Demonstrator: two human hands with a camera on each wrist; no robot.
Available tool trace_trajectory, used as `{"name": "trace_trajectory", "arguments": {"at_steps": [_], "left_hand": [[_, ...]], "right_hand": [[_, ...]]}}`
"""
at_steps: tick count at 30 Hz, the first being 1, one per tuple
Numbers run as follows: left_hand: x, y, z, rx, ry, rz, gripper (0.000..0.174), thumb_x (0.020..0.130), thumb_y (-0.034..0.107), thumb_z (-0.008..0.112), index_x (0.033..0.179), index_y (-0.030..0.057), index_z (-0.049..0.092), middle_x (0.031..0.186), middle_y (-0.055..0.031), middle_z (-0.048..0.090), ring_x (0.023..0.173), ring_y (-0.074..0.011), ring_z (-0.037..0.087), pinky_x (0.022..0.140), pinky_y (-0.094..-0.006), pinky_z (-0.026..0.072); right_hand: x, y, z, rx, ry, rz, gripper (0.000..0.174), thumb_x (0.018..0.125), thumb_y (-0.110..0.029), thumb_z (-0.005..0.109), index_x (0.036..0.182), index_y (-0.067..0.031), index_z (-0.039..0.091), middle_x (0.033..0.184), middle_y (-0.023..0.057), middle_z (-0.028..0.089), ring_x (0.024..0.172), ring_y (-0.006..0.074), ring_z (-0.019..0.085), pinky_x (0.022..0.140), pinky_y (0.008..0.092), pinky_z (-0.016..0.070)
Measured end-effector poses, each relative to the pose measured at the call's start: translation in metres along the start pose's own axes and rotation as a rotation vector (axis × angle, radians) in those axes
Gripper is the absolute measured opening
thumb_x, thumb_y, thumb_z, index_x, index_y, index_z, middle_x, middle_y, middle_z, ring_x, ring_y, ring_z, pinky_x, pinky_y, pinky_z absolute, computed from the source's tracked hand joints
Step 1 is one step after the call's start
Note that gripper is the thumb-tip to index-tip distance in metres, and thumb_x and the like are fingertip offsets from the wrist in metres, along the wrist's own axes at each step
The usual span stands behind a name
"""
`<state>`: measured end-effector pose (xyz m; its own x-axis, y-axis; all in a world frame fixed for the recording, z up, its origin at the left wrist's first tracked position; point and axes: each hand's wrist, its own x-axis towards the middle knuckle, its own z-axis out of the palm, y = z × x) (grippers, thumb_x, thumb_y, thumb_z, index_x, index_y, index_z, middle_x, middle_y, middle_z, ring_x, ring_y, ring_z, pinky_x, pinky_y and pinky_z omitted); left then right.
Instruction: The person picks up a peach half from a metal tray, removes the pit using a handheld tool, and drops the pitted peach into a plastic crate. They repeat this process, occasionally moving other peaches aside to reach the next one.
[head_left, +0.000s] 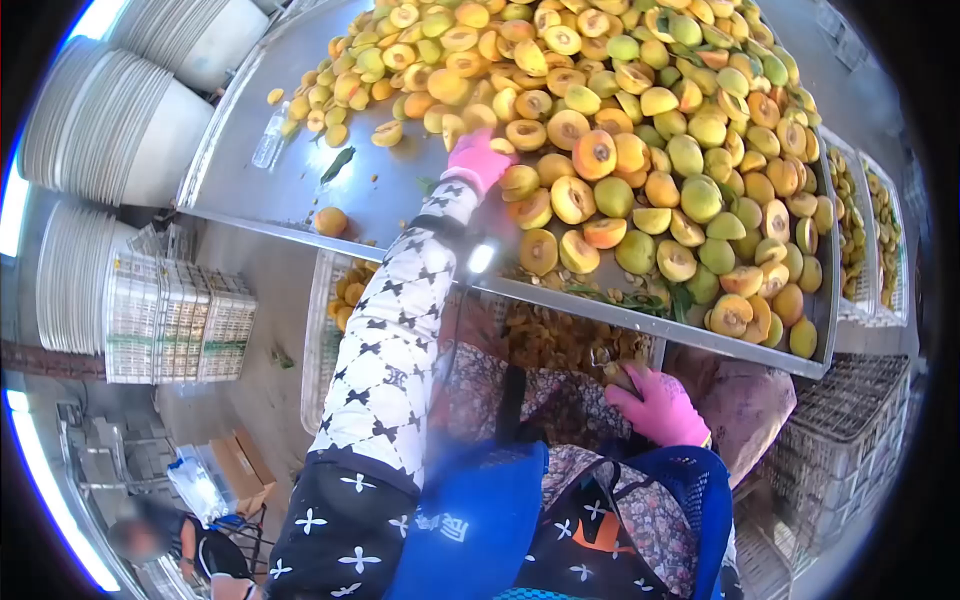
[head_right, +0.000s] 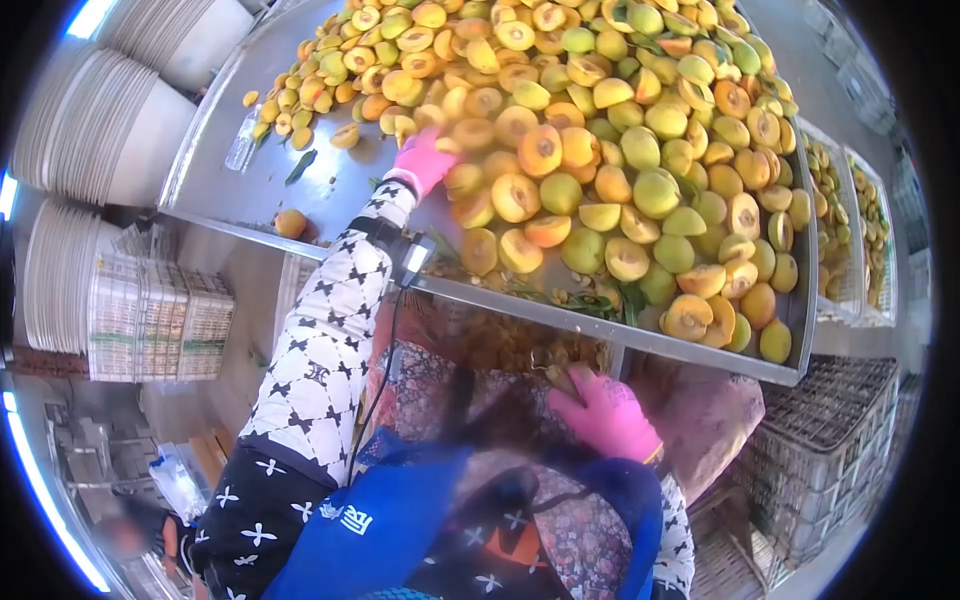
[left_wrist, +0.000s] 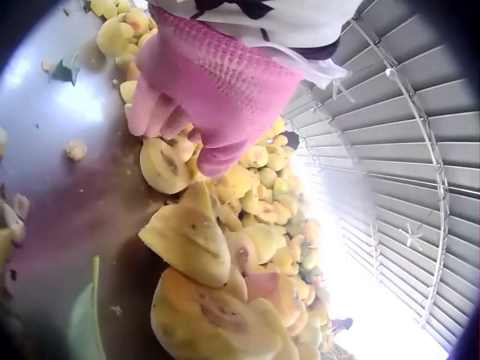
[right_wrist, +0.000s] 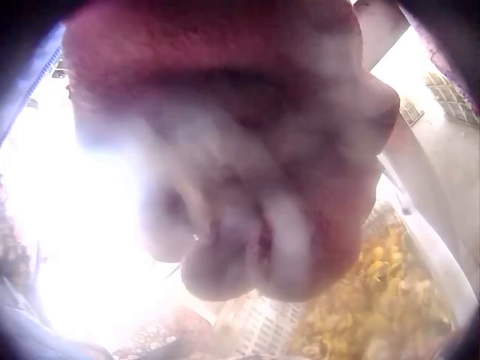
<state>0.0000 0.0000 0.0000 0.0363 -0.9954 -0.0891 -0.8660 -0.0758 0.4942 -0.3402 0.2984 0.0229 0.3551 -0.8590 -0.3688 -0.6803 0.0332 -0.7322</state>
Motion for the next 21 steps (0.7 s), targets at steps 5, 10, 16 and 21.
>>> {"name": "trace_trajectory", "arguments": {"at_steps": [5,10,16,21], "left_hand": [[-0.075,0.067,-0.039,-0.905,0.017,-0.189,0.056,0.087,0.023,0.071,0.136,0.0067,0.05,0.114,-0.0131,0.068,0.084,-0.0183,0.064,0.07,-0.0298,0.0497],[-0.18,0.118,-0.032,-1.397,-0.31,0.07,0.033,0.097,0.02,0.059,0.125,0.0029,0.054,0.103,-0.0136,0.067,0.079,-0.0167,0.065,0.06,-0.0248,0.0512],[-0.247,0.16,-0.011,-1.171,-0.206,0.221,0.043,0.104,0.04,0.04,0.118,0.0037,0.056,0.094,-0.0102,0.065,0.074,-0.0136,0.062,0.055,-0.0216,0.0464],[-0.264,0.167,0.003,-0.961,-0.06,0.384,0.036,0.102,0.035,0.049,0.118,0.004,0.057,0.093,-0.0085,0.066,0.08,-0.0136,0.062,0.061,-0.023,0.0484]], "right_hand": [[-0.008,-0.035,-0.028,0.242,0.072,0.029,0.045,0.083,-0.025,0.075,0.119,-0.0039,0.059,0.095,0.0231,0.067,0.09,0.0382,0.067,0.076,0.0444,0.0526],[-0.006,-0.072,-0.023,0.315,0.464,-0.344,0.038,0.086,-0.019,0.072,0.119,-0.0043,0.059,0.1,0.0182,0.068,0.086,0.0361,0.068,0.072,0.041,0.0538],[0.0,-0.076,-0.02,-0.07,0.689,-0.479,0.037,0.087,-0.021,0.071,0.117,-0.0056,0.055,0.088,0.0159,0.063,0.077,0.0364,0.064,0.066,0.0457,0.0513],[-0.004,-0.059,-0.01,-0.214,0.534,-0.336,0.031,0.088,-0.025,0.069,0.106,-0.0051,0.052,0.09,0.016,0.063,0.079,0.036,0.065,0.066,0.0456,0.0511]]}}
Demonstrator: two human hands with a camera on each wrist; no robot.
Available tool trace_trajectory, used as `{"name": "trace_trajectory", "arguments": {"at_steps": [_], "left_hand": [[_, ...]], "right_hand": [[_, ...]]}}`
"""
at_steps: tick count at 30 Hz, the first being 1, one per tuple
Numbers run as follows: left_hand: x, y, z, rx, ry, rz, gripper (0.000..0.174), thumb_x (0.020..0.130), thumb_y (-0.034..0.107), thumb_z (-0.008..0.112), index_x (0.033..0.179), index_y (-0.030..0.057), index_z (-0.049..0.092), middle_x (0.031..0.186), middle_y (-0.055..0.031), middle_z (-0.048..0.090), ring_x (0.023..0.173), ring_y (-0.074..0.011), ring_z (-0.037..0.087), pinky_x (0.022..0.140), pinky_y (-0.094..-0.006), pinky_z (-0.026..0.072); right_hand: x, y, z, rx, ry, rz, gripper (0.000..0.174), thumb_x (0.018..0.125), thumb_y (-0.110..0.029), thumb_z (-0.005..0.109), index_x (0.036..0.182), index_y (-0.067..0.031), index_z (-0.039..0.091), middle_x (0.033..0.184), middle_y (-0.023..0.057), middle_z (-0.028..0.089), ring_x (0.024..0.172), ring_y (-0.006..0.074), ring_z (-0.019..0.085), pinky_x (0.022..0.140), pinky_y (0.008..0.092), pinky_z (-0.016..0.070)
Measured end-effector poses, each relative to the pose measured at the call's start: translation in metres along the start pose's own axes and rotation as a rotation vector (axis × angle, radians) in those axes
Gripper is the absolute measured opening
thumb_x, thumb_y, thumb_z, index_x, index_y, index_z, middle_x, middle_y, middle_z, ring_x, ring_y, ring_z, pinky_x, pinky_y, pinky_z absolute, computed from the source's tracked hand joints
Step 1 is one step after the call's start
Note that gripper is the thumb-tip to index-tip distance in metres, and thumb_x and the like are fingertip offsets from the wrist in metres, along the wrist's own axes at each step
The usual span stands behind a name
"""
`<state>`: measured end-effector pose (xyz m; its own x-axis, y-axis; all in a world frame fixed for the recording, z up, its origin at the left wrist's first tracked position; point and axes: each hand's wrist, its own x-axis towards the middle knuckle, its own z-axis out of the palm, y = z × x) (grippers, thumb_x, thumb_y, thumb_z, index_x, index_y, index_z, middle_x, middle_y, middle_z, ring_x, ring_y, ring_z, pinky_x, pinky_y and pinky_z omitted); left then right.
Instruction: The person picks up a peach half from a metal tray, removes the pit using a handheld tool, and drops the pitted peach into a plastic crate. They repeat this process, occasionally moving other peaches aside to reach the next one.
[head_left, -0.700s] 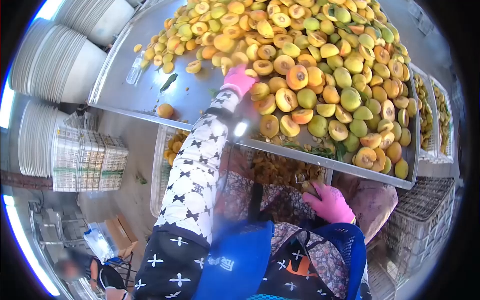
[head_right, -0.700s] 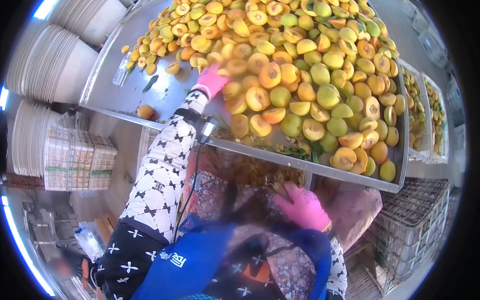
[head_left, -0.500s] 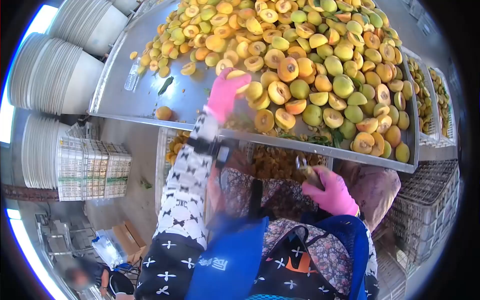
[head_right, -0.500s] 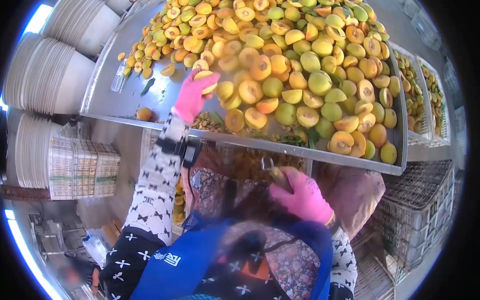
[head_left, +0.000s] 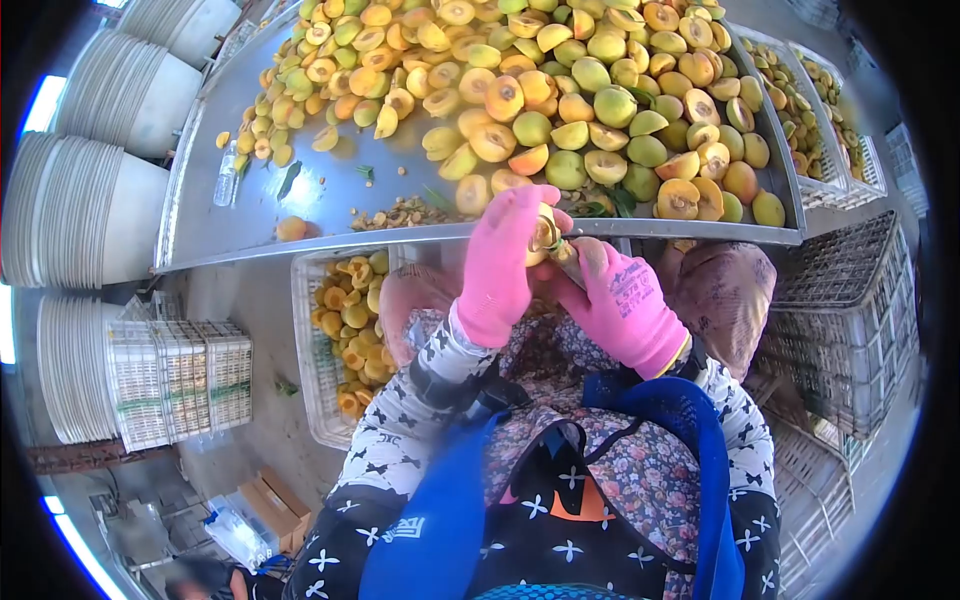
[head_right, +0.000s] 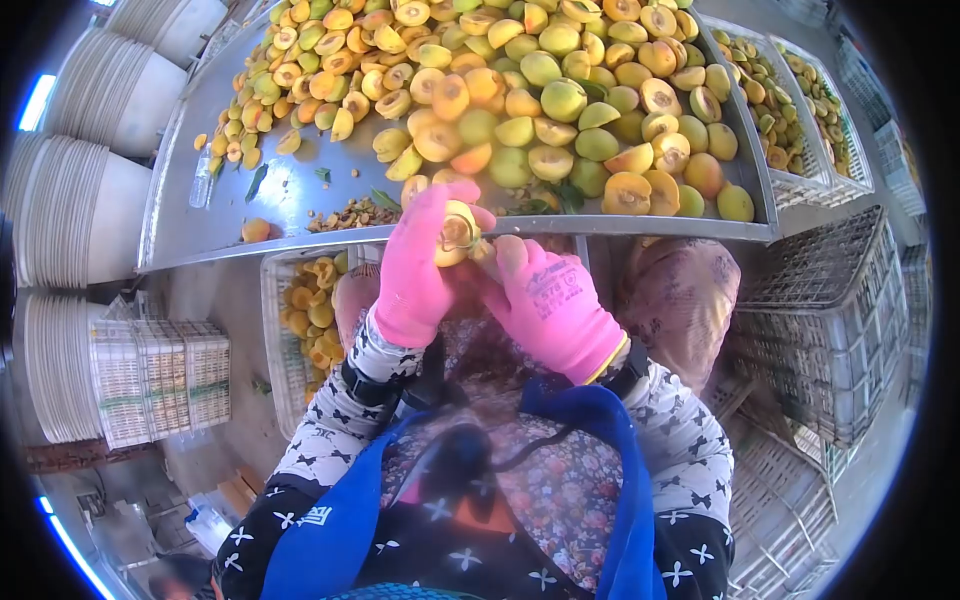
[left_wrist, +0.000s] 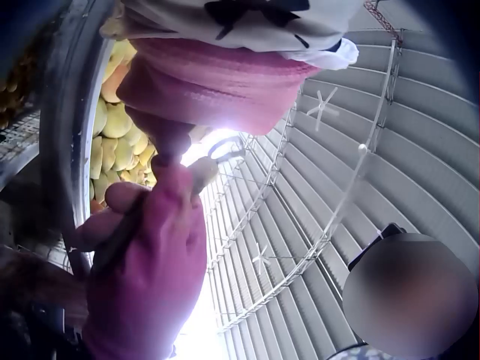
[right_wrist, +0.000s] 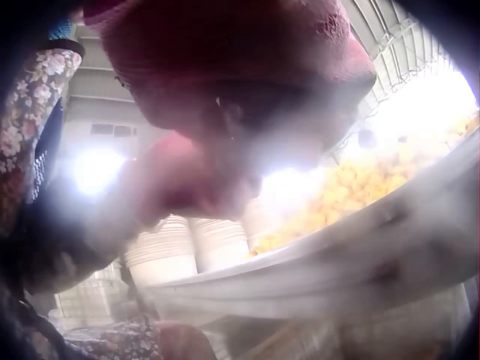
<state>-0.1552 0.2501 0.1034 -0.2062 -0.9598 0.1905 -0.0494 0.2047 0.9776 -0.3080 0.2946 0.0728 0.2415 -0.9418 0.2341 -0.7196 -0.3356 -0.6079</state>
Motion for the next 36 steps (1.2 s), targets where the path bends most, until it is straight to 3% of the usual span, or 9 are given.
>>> {"name": "trace_trajectory", "arguments": {"at_steps": [3,10,13,19,22,25,30,33,36], "left_hand": [[-0.002,0.002,0.002,-0.499,0.079,-0.447,0.034,0.093,0.026,0.067,0.116,0.0012,0.059,0.096,-0.0103,0.069,0.082,-0.0179,0.065,0.076,-0.0291,0.0526],[-0.007,-0.006,0.005,-0.423,0.058,-0.333,0.037,0.101,0.034,0.055,0.112,-0.0011,0.059,0.092,-0.01,0.066,0.084,-0.0136,0.062,0.078,-0.0263,0.0503],[0.002,-0.003,-0.004,-0.4,-0.017,-0.362,0.042,0.103,0.04,0.052,0.103,-0.001,0.062,0.086,-0.0112,0.066,0.076,-0.015,0.063,0.07,-0.0264,0.0513],[-0.001,0.002,0.011,-0.38,0.197,-0.383,0.054,0.104,0.047,0.044,0.089,-0.0005,0.064,0.077,-0.0107,0.066,0.058,-0.0167,0.061,0.057,-0.0272,0.0511],[0.003,-0.005,0.009,-0.323,0.118,-0.36,0.055,0.105,0.047,0.043,0.088,-0.0005,0.064,0.076,-0.0103,0.066,0.057,-0.0162,0.06,0.057,-0.0269,0.051],[0.005,-0.009,0.003,-0.268,-0.042,-0.378,0.054,0.105,0.046,0.042,0.088,-0.0001,0.064,0.077,-0.01,0.066,0.057,-0.0158,0.06,0.056,-0.0265,0.0503],[-0.002,-0.009,0.013,-0.352,0.166,-0.383,0.056,0.106,0.045,0.04,0.084,0.0001,0.064,0.077,-0.0098,0.066,0.057,-0.0159,0.06,0.055,-0.0263,0.0495],[-0.005,-0.017,0.022,-0.244,0.241,-0.111,0.057,0.106,0.046,0.039,0.082,0.0003,0.063,0.076,-0.0103,0.066,0.059,-0.0164,0.061,0.055,-0.0275,0.05],[0.001,-0.005,0.007,-0.314,-0.033,-0.395,0.055,0.106,0.046,0.04,0.085,0.0007,0.063,0.077,-0.0111,0.066,0.062,-0.0174,0.062,0.057,-0.0291,0.051]], "right_hand": [[-0.008,-0.001,0.002,0.062,-0.046,0.027,0.029,0.088,-0.023,0.068,0.102,-0.0052,0.05,0.086,0.0172,0.063,0.077,0.0374,0.065,0.065,0.0468,0.0505],[-0.015,-0.007,0.008,0.466,-0.03,0.077,0.029,0.083,-0.016,0.073,0.091,-0.0029,0.049,0.073,0.0206,0.059,0.071,0.0462,0.059,0.058,0.0491,0.0446],[-0.018,0.0,0.008,0.37,0.037,-0.086,0.028,0.084,-0.016,0.072,0.093,-0.0023,0.05,0.068,0.0161,0.058,0.06,0.0386,0.06,0.053,0.0455,0.0436],[-0.009,-0.019,-0.012,1.186,-0.541,0.616,0.033,0.085,-0.02,0.071,0.107,-0.0017,0.053,0.076,0.0143,0.065,0.057,0.0246,0.064,0.052,0.0356,0.0474],[-0.01,-0.017,-0.006,0.957,-0.468,0.534,0.035,0.086,-0.02,0.07,0.11,-0.0017,0.053,0.072,0.0058,0.062,0.053,0.0137,0.059,0.048,0.0302,0.0448],[-0.013,-0.016,-0.005,0.802,-0.3,0.393,0.021,0.084,-0.012,0.067,0.1,-0.0044,0.056,0.069,-0.0005,0.056,0.052,0.0101,0.053,0.046,0.025,0.0396],[-0.005,-0.014,-0.018,1.255,-0.611,0.68,0.016,0.083,-0.01,0.067,0.093,-0.002,0.057,0.063,0.0033,0.056,0.047,0.0121,0.052,0.043,0.0263,0.0378],[-0.009,-0.013,-0.019,1.387,-0.614,0.65,0.015,0.082,-0.008,0.067,0.09,-0.0012,0.057,0.061,0.0031,0.055,0.045,0.0121,0.05,0.042,0.0264,0.0365],[-0.015,-0.006,-0.017,1.384,-0.63,0.622,0.014,0.081,-0.008,0.067,0.088,-0.0012,0.057,0.061,0.0021,0.054,0.045,0.0116,0.05,0.042,0.026,0.0365]]}}
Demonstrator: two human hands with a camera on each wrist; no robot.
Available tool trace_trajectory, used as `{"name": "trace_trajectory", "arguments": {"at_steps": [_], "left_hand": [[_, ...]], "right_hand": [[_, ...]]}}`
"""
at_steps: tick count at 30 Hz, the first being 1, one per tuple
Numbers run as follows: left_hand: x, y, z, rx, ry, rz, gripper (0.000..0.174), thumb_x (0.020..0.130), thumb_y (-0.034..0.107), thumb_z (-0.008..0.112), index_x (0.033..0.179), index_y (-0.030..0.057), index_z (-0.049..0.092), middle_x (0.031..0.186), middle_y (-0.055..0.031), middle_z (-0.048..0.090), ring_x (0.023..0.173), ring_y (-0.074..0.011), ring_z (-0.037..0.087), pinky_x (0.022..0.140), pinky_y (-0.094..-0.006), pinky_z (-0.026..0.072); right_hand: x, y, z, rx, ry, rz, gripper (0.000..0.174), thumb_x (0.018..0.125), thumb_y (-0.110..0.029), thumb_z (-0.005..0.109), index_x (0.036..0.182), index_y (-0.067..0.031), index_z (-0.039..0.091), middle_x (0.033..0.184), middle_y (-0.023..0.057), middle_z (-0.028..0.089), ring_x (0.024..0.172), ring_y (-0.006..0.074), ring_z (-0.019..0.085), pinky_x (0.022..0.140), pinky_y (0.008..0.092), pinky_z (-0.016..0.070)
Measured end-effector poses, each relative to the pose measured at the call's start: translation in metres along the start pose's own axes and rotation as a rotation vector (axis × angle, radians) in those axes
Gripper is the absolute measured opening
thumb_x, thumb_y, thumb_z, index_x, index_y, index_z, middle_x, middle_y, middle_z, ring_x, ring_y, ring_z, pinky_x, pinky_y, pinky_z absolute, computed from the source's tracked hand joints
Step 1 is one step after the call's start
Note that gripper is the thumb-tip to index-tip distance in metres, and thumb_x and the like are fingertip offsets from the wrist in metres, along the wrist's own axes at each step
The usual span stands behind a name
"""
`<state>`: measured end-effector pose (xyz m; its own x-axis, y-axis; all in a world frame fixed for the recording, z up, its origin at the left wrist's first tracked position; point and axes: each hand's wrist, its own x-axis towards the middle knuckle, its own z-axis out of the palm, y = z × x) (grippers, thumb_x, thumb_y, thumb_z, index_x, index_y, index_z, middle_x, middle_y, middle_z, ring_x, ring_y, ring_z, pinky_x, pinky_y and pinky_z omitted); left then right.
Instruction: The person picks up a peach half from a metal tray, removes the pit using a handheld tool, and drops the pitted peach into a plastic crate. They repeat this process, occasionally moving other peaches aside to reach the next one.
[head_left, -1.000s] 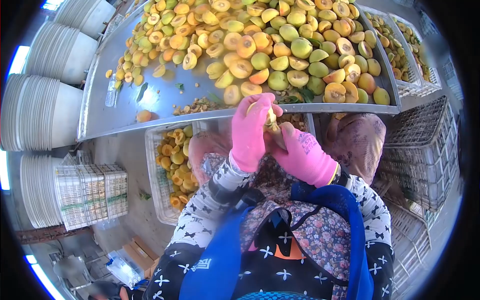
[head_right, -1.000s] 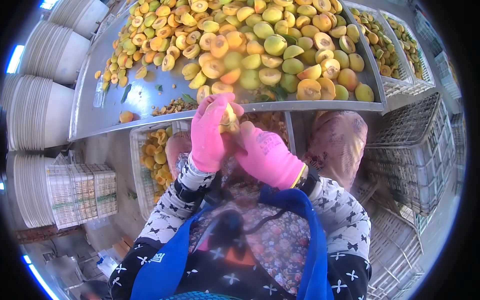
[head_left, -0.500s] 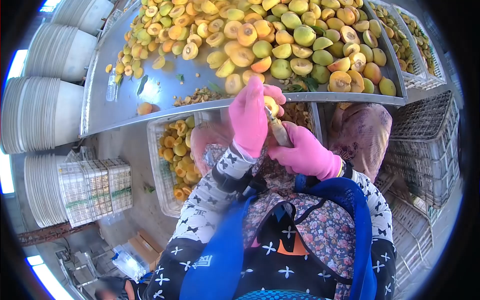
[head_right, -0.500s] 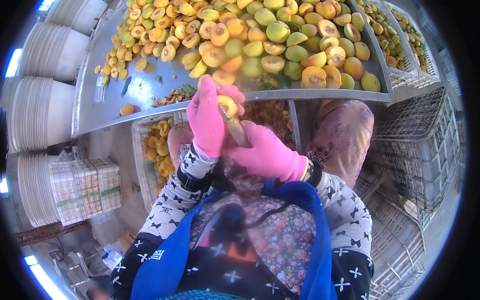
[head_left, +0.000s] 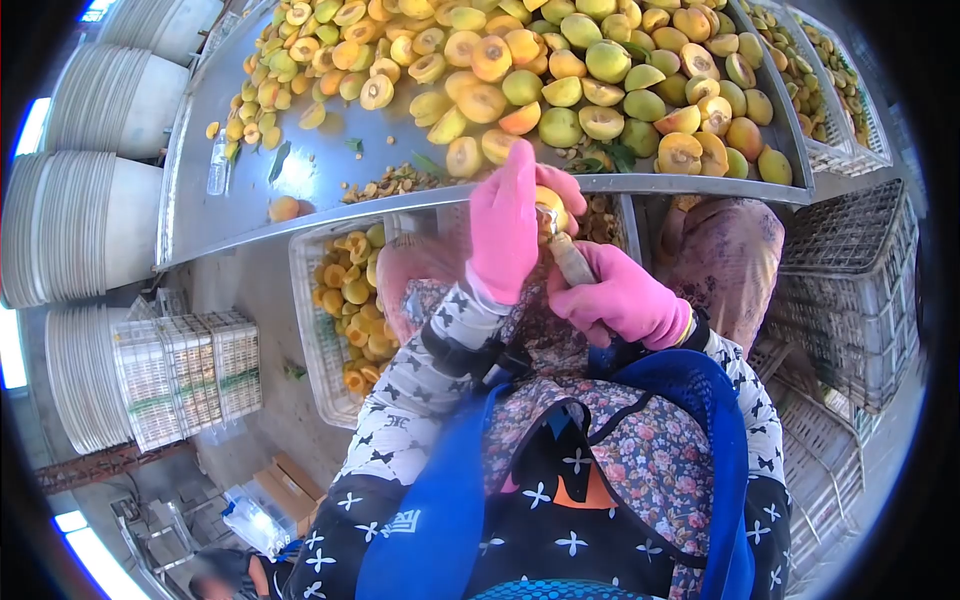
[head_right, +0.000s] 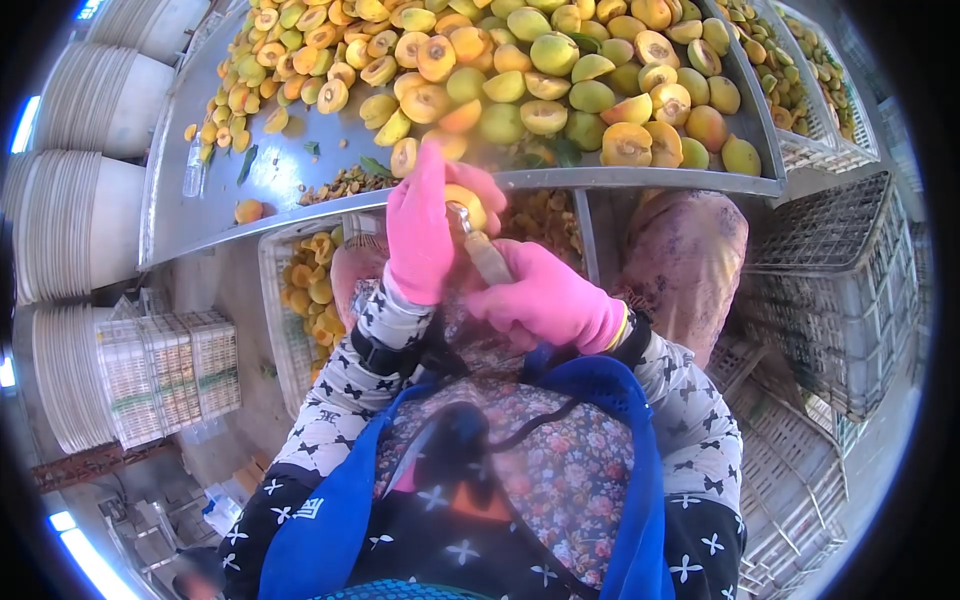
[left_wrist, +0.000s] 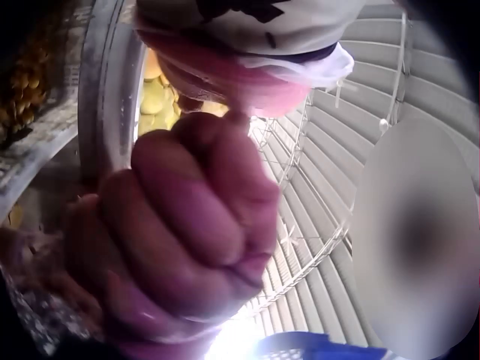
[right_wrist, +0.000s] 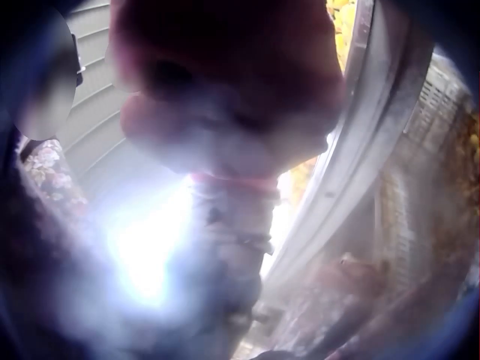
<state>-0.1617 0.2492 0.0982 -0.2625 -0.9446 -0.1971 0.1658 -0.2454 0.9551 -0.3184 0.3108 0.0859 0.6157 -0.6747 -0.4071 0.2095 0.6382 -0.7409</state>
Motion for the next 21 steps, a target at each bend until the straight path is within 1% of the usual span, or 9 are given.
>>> {"name": "trace_trajectory", "arguments": {"at_steps": [2,4,6,9,11,13,18,20,21], "left_hand": [[-0.001,-0.002,0.0,0.037,-0.033,0.083,0.056,0.105,0.048,0.04,0.086,0.0006,0.063,0.076,-0.0117,0.066,0.063,-0.0182,0.062,0.058,-0.0297,0.0515],[-0.003,-0.007,0.0,0.008,-0.028,0.032,0.056,0.104,0.049,0.041,0.087,0.0005,0.063,0.076,-0.0122,0.066,0.063,-0.0189,0.062,0.059,-0.0301,0.052],[-0.002,-0.011,-0.003,-0.082,0.008,-0.143,0.057,0.104,0.05,0.04,0.088,0.0003,0.063,0.076,-0.0127,0.065,0.063,-0.0196,0.063,0.059,-0.0304,0.0525],[-0.004,-0.012,-0.01,0.005,-0.122,-0.04,0.058,0.104,0.051,0.039,0.089,0.0007,0.063,0.076,-0.0134,0.065,0.063,-0.0204,0.063,0.059,-0.0316,0.0533],[-0.007,-0.011,-0.008,0.02,-0.126,0.098,0.058,0.104,0.052,0.039,0.09,0.001,0.063,0.077,-0.0133,0.065,0.063,-0.021,0.063,0.059,-0.0323,0.0535],[-0.008,-0.012,-0.005,-0.052,-0.1,0.102,0.057,0.104,0.052,0.039,0.09,0.0016,0.062,0.078,-0.013,0.066,0.063,-0.0215,0.063,0.058,-0.0325,0.0532],[0.004,-0.006,-0.019,-0.455,0.012,-0.374,0.054,0.103,0.053,0.041,0.092,0.0047,0.062,0.081,-0.012,0.066,0.063,-0.0229,0.064,0.052,-0.0308,0.0504],[0.004,-0.009,-0.023,-0.433,0.086,-0.275,0.053,0.102,0.054,0.042,0.095,0.0067,0.063,0.083,-0.0115,0.068,0.063,-0.022,0.065,0.049,-0.0284,0.0489],[0.001,-0.003,-0.024,-0.412,0.132,-0.248,0.052,0.102,0.055,0.042,0.095,0.0068,0.063,0.084,-0.0113,0.068,0.064,-0.0218,0.065,0.049,-0.0278,0.0489]], "right_hand": [[0.001,0.004,-0.001,-0.098,0.068,-0.023,0.014,0.081,-0.009,0.067,0.087,-0.0012,0.057,0.06,0.0018,0.053,0.044,0.0118,0.05,0.042,0.0258,0.037],[0.003,0.008,0.006,-0.264,0.207,-0.077,0.014,0.081,-0.01,0.068,0.086,-0.001,0.057,0.06,0.0021,0.053,0.044,0.0125,0.05,0.042,0.0258,0.0375],[0.004,0.009,0.001,-0.216,0.143,-0.029,0.015,0.081,-0.01,0.068,0.085,-0.001,0.057,0.06,0.0022,0.053,0.044,0.0128,0.051,0.042,0.0256,0.0378],[-0.001,0.004,-0.004,-0.113,0.009,0.03,0.014,0.081,-0.011,0.068,0.082,-0.0012,0.058,0.06,0.0021,0.053,0.044,0.0126,0.051,0.042,0.0251,0.0378],[-0.003,0.003,-0.008,-0.021,-0.073,0.054,0.014,0.081,-0.011,0.068,0.084,-0.0012,0.058,0.062,0.0018,0.053,0.045,0.0118,0.051,0.042,0.0249,0.0376],[-0.003,0.006,-0.012,0.084,-0.138,0.076,0.014,0.082,-0.011,0.067,0.089,-0.001,0.06,0.064,0.0016,0.055,0.046,0.0107,0.05,0.042,0.025,0.0374],[-0.007,0.005,0.001,-0.216,-0.152,0.129,0.016,0.082,-0.012,0.07,0.092,-0.0038,0.062,0.071,0.0006,0.057,0.052,0.0078,0.051,0.045,0.0232,0.0385],[-0.002,0.014,0.011,-0.273,-0.285,0.148,0.025,0.082,-0.015,0.073,0.103,-0.0049,0.063,0.079,-0.0025,0.059,0.068,0.0051,0.053,0.059,0.0221,0.0442],[-0.005,0.007,0.013,-0.28,-0.236,0.173,0.026,0.082,-0.016,0.074,0.103,-0.0048,0.063,0.079,-0.0025,0.059,0.068,0.0054,0.053,0.059,0.0232,0.0447]]}}
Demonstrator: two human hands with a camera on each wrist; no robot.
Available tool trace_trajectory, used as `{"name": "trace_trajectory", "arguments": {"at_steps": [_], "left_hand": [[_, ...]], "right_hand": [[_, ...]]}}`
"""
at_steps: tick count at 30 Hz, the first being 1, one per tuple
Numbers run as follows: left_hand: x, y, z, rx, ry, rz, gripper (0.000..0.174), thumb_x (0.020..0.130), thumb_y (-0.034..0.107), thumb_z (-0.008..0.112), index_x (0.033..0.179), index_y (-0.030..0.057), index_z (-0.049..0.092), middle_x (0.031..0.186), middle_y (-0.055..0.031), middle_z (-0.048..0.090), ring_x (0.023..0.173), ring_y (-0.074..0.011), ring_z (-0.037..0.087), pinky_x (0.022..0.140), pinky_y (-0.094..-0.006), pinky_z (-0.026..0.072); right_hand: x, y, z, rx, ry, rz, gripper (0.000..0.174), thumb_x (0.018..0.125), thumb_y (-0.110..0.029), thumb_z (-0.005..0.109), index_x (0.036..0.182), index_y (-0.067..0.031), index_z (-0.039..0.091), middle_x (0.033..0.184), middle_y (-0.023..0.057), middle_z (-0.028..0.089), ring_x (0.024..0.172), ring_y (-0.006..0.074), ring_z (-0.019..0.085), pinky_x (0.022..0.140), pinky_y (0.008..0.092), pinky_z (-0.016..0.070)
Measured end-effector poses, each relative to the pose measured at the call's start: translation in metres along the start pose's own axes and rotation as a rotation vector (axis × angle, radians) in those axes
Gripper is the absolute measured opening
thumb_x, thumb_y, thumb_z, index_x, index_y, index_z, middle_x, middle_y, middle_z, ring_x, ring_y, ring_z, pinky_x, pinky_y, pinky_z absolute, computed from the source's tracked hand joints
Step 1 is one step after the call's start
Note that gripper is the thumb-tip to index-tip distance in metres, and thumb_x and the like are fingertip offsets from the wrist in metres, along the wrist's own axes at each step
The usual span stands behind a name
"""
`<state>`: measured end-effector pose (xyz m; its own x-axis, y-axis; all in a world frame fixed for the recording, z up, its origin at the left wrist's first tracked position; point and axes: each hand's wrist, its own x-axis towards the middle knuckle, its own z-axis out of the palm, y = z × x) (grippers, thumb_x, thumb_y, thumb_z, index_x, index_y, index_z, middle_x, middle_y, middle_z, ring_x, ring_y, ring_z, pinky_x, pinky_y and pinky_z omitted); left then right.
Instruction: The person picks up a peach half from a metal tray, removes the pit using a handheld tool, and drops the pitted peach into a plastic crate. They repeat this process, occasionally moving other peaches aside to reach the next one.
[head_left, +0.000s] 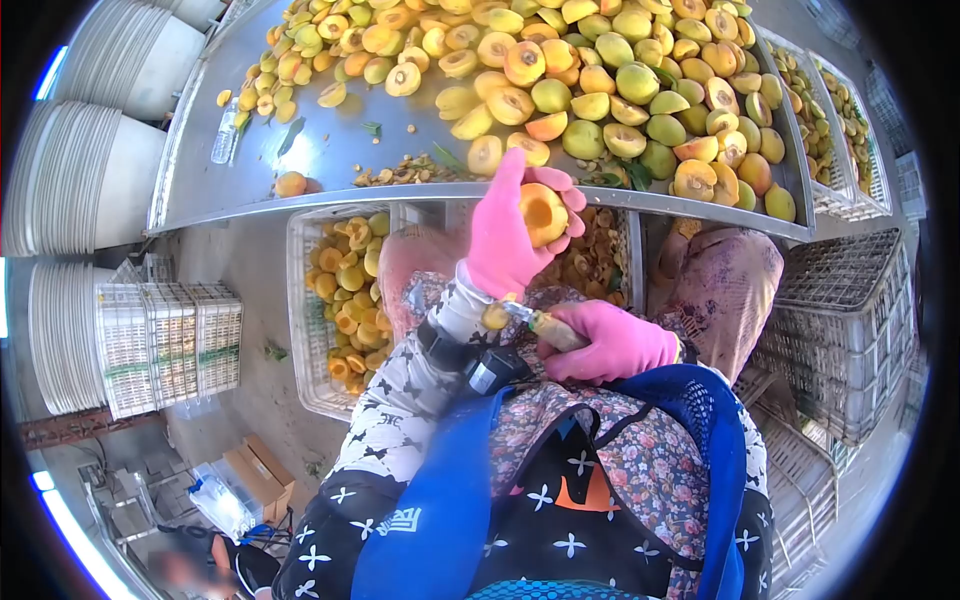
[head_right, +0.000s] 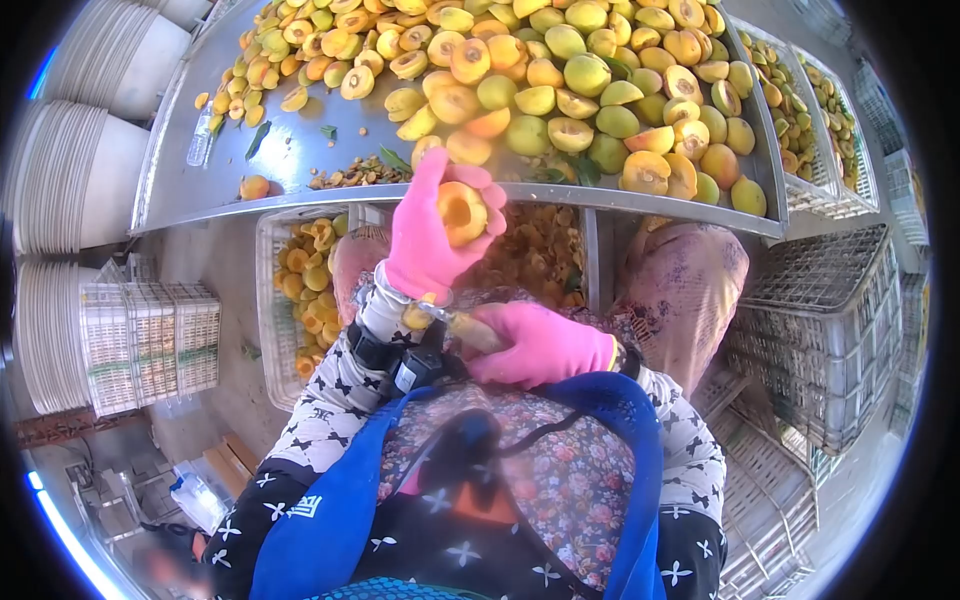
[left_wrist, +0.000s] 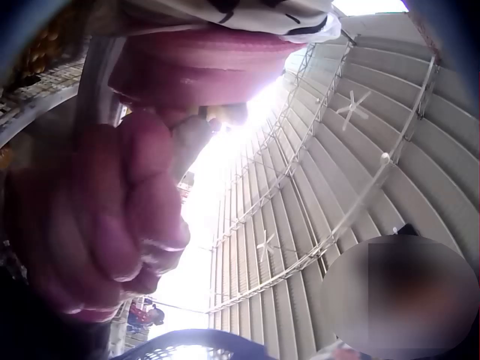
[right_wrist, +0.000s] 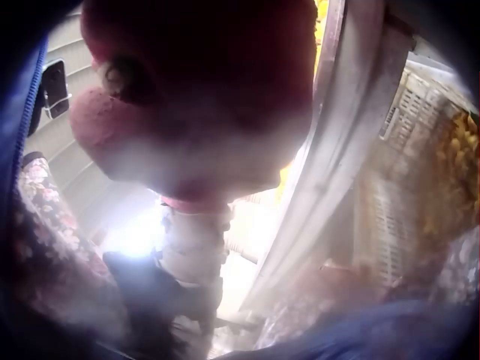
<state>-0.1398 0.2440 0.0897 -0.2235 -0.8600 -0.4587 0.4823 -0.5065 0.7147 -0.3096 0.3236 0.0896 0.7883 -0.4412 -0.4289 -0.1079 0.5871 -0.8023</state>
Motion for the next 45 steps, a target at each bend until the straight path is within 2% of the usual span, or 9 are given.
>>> {"name": "trace_trajectory", "arguments": {"at_steps": [3,9,14,19,23,26,29,35,45], "left_hand": [[-0.016,0.033,-0.041,0.067,0.053,0.25,0.049,0.103,0.049,0.043,0.095,0.0064,0.065,0.086,-0.013,0.069,0.069,-0.0216,0.068,0.054,-0.0273,0.0517],[-0.055,0.108,-0.176,1.411,0.253,0.712,0.025,0.094,0.02,0.066,0.112,0.0034,0.069,0.102,-0.0099,0.07,0.093,-0.0184,0.066,0.082,-0.0331,0.0541],[0.013,0.082,-0.096,1.328,0.181,0.547,0.035,0.089,0.025,0.066,0.119,0.008,0.068,0.117,-0.0161,0.066,0.101,-0.0292,0.065,0.09,-0.037,0.0519],[0.086,0.044,-0.082,1.635,0.031,0.637,0.049,0.089,0.027,0.07,0.132,0.0061,0.059,0.121,-0.0118,0.061,0.092,-0.021,0.067,0.068,-0.0304,0.0559],[0.076,0.06,-0.069,1.526,0.022,0.273,0.058,0.081,0.027,0.078,0.131,0.0039,0.058,0.12,-0.0175,0.055,0.092,-0.0271,0.065,0.073,-0.031,0.0553],[0.095,0.064,-0.096,1.83,-0.022,0.515,0.062,0.075,0.026,0.083,0.127,0.0019,0.058,0.116,-0.0175,0.055,0.095,-0.0264,0.064,0.082,-0.0299,0.0532],[0.086,0.065,-0.078,1.629,0.054,0.346,0.056,0.077,0.018,0.082,0.125,0.0011,0.059,0.115,-0.0133,0.056,0.1,-0.0232,0.063,0.09,-0.0307,0.0512],[0.042,0.051,-0.048,0.225,-0.267,0.372,0.042,0.087,0.0,0.066,0.127,0.0012,0.053,0.12,-0.008,0.059,0.103,-0.0208,0.062,0.092,-0.0339,0.0514],[0.005,-0.002,0.0,-0.236,-0.285,0.083,0.033,0.1,0.027,0.054,0.122,0.0023,0.055,0.117,-0.0168,0.059,0.106,-0.0299,0.06,0.092,-0.0438,0.0496]], "right_hand": [[-0.004,0.005,-0.01,-0.175,0.292,-0.054,0.027,0.084,-0.018,0.073,0.105,-0.0043,0.063,0.08,-0.0022,0.061,0.065,0.0072,0.055,0.056,0.0272,0.0451],[0.007,0.024,-0.032,-0.403,0.658,-0.201,0.026,0.083,-0.021,0.072,0.086,-0.0021,0.054,0.069,0.0152,0.058,0.062,0.0289,0.058,0.061,0.039,0.046],[0.023,0.022,-0.029,-0.503,0.681,-0.298,0.027,0.083,-0.022,0.072,0.087,-0.0024,0.054,0.07,0.0181,0.058,0.066,0.0371,0.058,0.062,0.0427,0.0448],[0.011,0.032,-0.037,-0.413,0.786,-0.222,0.026,0.083,-0.023,0.072,0.092,-0.0026,0.059,0.077,0.0201,0.061,0.074,0.0397,0.061,0.068,0.0422,0.0479],[0.009,0.028,-0.04,-0.361,0.781,-0.241,0.025,0.083,-0.023,0.072,0.093,-0.003,0.06,0.078,0.0191,0.062,0.074,0.0368,0.062,0.07,0.0405,0.0489],[0.012,0.026,-0.04,-0.373,0.772,-0.258,0.025,0.083,-0.022,0.072,0.093,-0.0032,0.06,0.077,0.0179,0.062,0.073,0.0349,0.062,0.069,0.0401,0.049],[0.012,0.028,-0.038,-0.377,0.783,-0.255,0.026,0.083,-0.023,0.073,0.094,-0.0035,0.06,0.077,0.0174,0.062,0.072,0.0343,0.062,0.069,0.0397,0.0492],[0.008,0.005,-0.008,-0.49,0.88,-0.506,0.032,0.084,-0.022,0.074,0.107,-0.0049,0.06,0.081,0.0184,0.063,0.075,0.0385,0.063,0.068,0.0423,0.0501],[0.025,0.003,-0.013,-1.016,1.048,-0.646,0.036,0.087,-0.022,0.07,0.113,-0.0025,0.054,0.088,0.0203,0.065,0.077,0.0399,0.065,0.065,0.0471,0.0523]]}}
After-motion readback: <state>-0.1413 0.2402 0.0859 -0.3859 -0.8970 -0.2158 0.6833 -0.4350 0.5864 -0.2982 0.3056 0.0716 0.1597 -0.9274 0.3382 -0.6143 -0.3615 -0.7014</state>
